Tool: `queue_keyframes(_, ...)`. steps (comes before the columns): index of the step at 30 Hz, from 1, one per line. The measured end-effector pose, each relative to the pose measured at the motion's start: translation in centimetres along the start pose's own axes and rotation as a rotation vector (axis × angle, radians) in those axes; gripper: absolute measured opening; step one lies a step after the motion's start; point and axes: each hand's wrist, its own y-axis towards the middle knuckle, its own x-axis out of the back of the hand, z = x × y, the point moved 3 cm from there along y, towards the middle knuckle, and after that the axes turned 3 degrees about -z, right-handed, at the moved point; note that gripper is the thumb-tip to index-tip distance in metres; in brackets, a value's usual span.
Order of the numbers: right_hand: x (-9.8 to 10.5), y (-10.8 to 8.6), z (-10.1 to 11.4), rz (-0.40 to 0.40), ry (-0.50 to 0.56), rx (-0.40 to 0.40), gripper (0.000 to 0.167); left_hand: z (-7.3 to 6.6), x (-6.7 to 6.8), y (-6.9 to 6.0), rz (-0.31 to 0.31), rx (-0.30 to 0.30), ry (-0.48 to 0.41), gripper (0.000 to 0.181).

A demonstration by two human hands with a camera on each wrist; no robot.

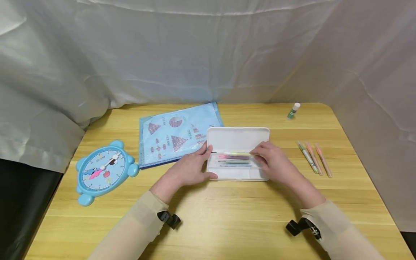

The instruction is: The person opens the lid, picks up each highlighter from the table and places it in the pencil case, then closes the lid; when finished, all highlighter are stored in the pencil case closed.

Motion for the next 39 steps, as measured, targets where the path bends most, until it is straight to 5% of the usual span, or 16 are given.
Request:
queue_keyframes(22, -2.7, 1.0, 1.2, 0.192, -0.042, -0.091, 0.022, -0.1, 0.1, 0.0, 0.004, 0.006, -0.011, 0.107)
queue_keyframes(39, -3.3, 1.3, 1.9, 0.259, -0.161, -0.057, 0.039, -0.1, 0.1, 0.0, -0.004, 0.011, -0.017, 0.107)
